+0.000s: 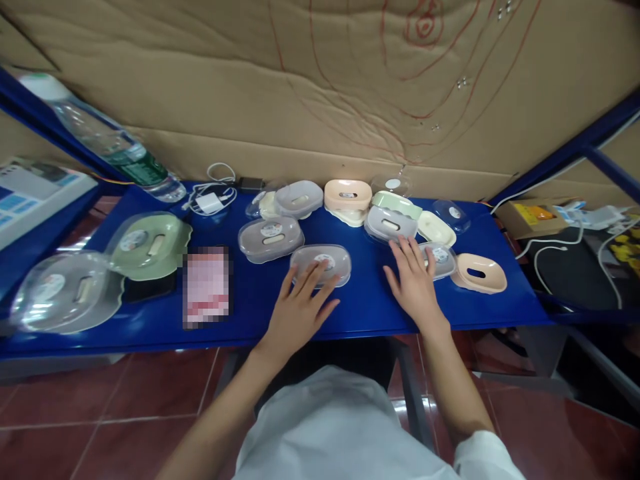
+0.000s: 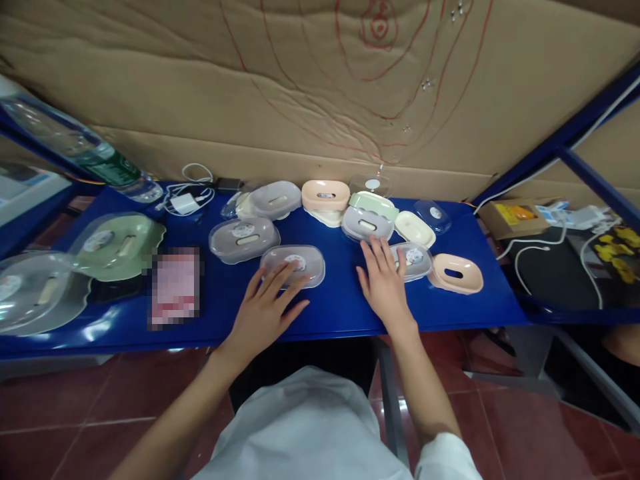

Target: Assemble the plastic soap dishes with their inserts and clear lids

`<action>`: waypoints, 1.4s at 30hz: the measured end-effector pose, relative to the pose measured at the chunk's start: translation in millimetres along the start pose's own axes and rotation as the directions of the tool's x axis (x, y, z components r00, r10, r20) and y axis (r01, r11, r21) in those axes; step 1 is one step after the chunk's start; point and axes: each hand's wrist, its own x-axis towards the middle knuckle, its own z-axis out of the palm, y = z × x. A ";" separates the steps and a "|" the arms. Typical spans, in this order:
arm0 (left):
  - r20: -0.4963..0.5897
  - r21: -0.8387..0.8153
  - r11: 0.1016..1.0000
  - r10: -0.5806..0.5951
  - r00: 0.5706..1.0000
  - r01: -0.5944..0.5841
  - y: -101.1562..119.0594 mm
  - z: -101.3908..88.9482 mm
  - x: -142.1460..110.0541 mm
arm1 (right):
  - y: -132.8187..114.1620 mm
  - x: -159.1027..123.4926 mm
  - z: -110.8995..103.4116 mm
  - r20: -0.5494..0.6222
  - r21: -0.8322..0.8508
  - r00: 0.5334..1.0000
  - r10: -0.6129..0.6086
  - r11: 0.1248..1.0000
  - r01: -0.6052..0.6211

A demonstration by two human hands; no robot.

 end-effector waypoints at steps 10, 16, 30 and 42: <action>-0.150 0.051 0.973 -0.214 0.965 0.223 -10.9 -3.0 -11.0 | -0.5 39.5 8.1 -0.059 -0.053 0.998 -0.032 0.998 0.029; -0.227 -0.221 0.974 -0.092 0.970 0.041 21.6 -3.9 -14.5 | -38.0 -22.0 -18.3 -0.078 0.092 0.976 -0.205 0.973 0.212; 0.054 -0.114 0.993 -0.014 0.998 0.020 25.5 3.8 -20.4 | -9.9 -8.8 -9.1 -0.021 0.118 0.999 -0.040 0.992 0.043; -0.109 -0.121 0.976 -0.192 0.975 0.179 5.8 -5.0 -54.9 | -8.2 13.8 -10.8 -0.019 0.049 0.997 -0.069 0.996 0.070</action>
